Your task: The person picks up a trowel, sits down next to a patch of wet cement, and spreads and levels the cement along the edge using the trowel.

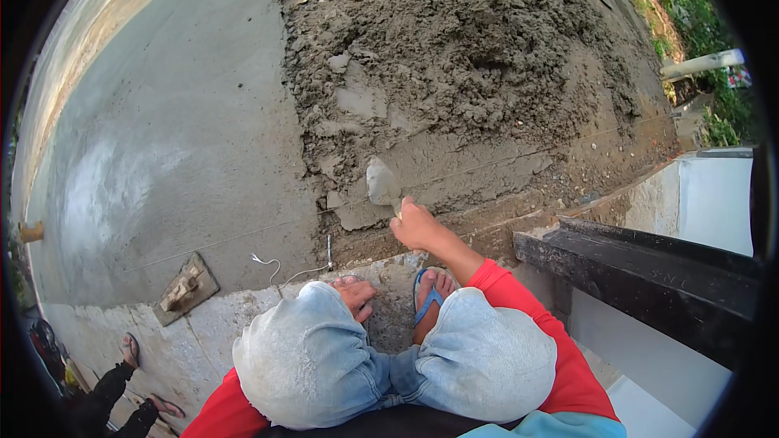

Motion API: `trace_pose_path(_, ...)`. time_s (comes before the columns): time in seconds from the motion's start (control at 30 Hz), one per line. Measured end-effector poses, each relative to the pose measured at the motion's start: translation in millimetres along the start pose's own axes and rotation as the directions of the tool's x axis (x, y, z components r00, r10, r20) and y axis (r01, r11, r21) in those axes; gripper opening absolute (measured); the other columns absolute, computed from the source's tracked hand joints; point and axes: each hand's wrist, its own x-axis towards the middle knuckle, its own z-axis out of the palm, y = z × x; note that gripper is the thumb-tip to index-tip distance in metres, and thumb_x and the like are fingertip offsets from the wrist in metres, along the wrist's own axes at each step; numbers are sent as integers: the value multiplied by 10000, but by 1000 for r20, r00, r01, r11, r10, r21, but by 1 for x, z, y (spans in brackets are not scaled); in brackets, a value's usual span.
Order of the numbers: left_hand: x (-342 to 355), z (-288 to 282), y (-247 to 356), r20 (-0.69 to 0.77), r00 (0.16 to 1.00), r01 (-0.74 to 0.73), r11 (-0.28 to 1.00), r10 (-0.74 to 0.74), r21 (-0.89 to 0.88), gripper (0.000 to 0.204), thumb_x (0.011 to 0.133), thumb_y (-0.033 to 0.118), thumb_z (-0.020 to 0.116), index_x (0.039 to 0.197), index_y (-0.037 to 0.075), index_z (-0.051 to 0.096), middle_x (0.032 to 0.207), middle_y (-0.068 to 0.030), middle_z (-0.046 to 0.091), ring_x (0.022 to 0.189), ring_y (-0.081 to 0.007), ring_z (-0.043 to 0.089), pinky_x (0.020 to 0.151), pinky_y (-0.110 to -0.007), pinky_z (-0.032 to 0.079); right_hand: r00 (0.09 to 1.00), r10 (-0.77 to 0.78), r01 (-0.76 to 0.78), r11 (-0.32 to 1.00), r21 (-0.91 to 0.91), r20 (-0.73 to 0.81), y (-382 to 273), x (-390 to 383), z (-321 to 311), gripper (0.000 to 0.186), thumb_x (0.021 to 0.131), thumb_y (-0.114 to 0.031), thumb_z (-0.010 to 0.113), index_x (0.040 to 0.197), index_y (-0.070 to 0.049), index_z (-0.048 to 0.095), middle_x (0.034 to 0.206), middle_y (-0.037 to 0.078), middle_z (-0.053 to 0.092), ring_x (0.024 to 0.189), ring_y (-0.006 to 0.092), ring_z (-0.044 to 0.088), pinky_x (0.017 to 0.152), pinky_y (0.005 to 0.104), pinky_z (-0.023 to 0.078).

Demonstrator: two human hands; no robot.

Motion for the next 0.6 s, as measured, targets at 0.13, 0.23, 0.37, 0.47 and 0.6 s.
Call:
trace_pose_path(0.13, -17, -11, -8, -3, 1000, -20, 1000, 20, -23, 425, 736, 165, 716, 1160, 176, 675, 1018, -78, 677, 973, -363, 635, 841, -529, 508, 993, -66, 54, 991, -123, -94, -26, -17, -63, 473, 912, -193, 598, 1259, 94, 452, 1051, 378, 670, 1035, 530, 653, 916, 568, 514)
trace_pose_path(0.23, 2, -7, 3, -12, 999, -52, 998, 52, -38, 432, 735, 163, 722, 1165, 167, 680, 1015, -79, 677, 977, -354, 636, 855, -522, 503, 873, 29, -115, 982, -147, -486, 50, -17, -138, 424, 903, -187, 639, 1210, 47, 465, 1028, 353, 680, 1037, 518, 653, 878, 567, 523)
trace_pose_path(0.37, 11, 4, 10, -34, 998, -48, 998, 46, -48, 425, 724, 170, 728, 1147, 173, 690, 1009, -62, 686, 975, -344, 641, 865, -549, 489, 691, 321, -357, 931, 80, -648, 136, 6, -183, 449, 895, -146, 662, 1233, 59, 451, 1064, 348, 682, 1045, 499, 663, 897, 546, 536)
trace_pose_path(0.47, 3, -17, 1, -44, 995, -88, 996, 88, 8, 421, 724, 148, 716, 1144, 167, 688, 1005, -69, 691, 959, -340, 652, 853, -515, 498, 802, 311, -302, 948, 103, -510, 94, 61, -141, 477, 882, -109, 666, 1261, 78, 445, 1128, 346, 675, 1088, 488, 661, 950, 512, 544)
trace_pose_path(0.6, -6, 3, -1, -14, 998, -54, 998, 54, -38, 421, 744, 120, 695, 1164, 133, 672, 1033, -91, 691, 1023, -339, 650, 907, -448, 482, 847, 13, -144, 968, -205, -531, 56, 92, -133, 315, 875, -83, 651, 1104, 59, 490, 952, 288, 702, 773, 417, 733, 617, 495, 579)
